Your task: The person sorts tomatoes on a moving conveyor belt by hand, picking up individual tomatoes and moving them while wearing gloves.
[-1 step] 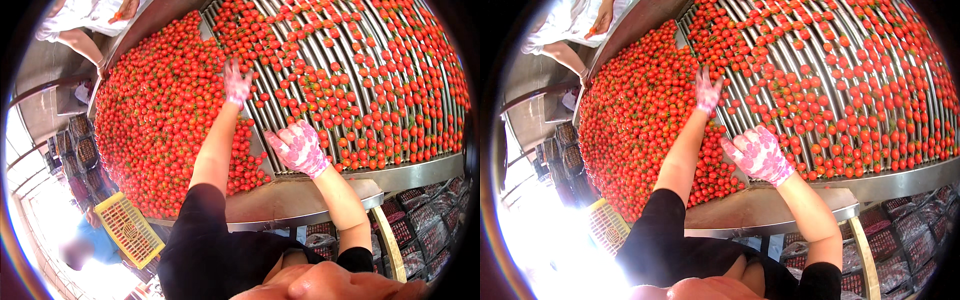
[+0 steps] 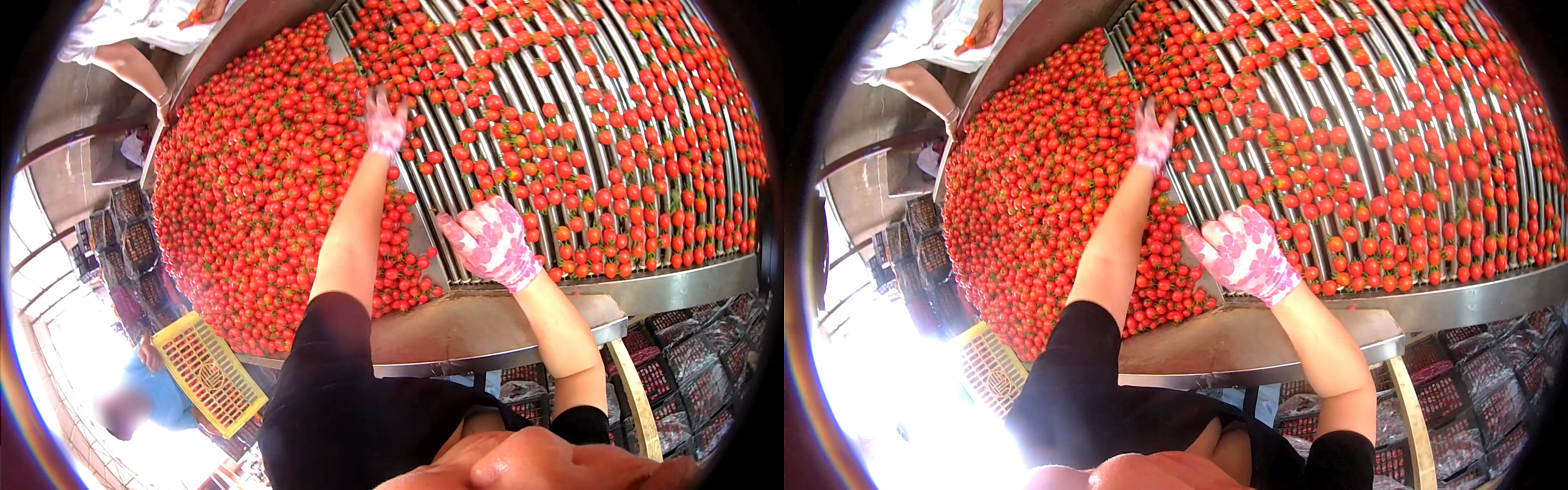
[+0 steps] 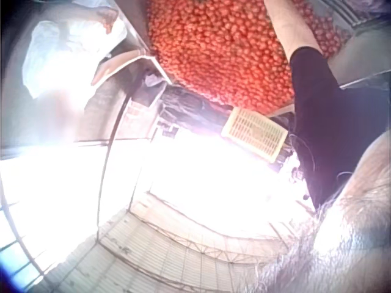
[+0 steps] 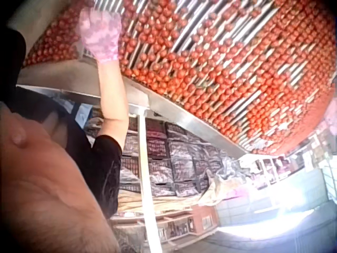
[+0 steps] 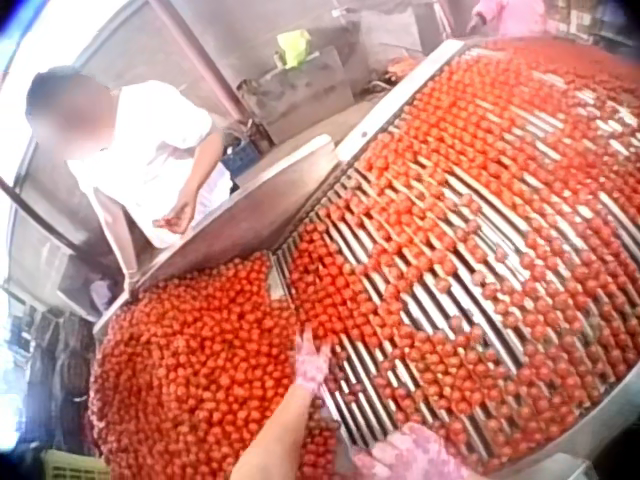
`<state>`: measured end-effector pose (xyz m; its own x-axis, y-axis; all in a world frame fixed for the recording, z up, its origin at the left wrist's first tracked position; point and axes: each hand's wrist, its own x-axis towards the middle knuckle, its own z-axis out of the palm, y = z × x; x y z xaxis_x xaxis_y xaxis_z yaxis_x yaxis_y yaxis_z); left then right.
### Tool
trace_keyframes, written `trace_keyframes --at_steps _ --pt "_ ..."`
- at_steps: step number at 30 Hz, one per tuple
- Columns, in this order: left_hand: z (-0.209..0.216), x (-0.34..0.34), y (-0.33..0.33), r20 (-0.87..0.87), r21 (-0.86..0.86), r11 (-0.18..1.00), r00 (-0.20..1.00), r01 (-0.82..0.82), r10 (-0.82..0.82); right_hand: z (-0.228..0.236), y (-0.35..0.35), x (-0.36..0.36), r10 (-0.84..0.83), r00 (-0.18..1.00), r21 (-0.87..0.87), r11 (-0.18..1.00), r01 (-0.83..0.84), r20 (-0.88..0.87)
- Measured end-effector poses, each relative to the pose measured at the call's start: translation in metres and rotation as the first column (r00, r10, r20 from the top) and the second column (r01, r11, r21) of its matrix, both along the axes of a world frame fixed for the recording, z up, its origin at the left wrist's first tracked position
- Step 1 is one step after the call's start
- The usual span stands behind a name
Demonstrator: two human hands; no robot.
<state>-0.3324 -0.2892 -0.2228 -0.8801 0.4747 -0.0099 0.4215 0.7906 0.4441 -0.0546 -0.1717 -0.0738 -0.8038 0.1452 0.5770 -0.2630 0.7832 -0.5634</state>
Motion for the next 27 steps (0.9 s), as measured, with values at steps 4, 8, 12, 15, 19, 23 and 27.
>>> trace_keyframes --at_steps 4,8,12,15,19,23,27 --pt "0.0 -0.065 0.049 0.146 0.051 0.994 0.985 -0.096 0.088 -0.003 0.003 0.003 0.022 0.994 0.028 0.999 -0.025 0.11" --pt "0.005 -0.063 0.078 0.186 -0.213 0.977 0.981 -0.013 0.053 -0.007 -0.002 0.004 0.031 0.987 0.041 0.998 -0.038 0.16" --pt "-0.014 0.014 0.044 0.056 0.001 0.995 0.994 0.095 -0.095 -0.008 -0.008 0.003 0.063 0.981 0.047 0.996 -0.073 0.182" --pt "-0.019 0.1 -0.007 -0.003 0.09 0.964 0.968 0.249 -0.25 -0.012 -0.018 0.003 0.08 0.977 0.04 0.995 -0.09 0.198" --pt "0.024 0.148 -0.046 0.203 -0.041 0.784 0.774 0.619 -0.6 -0.017 -0.019 0.008 0.08 0.969 0.051 0.994 -0.095 0.234" --pt "0.031 0.079 -0.083 -0.317 -0.112 0.77 0.712 0.628 -0.626 -0.011 -0.022 0.001 0.066 0.98 0.073 0.994 -0.081 0.19" --pt "0.044 -0.024 -0.06 -0.145 -0.438 0.829 0.883 0.347 -0.446 -0.015 -0.026 0.001 0.091 0.966 0.038 0.994 -0.103 0.243"
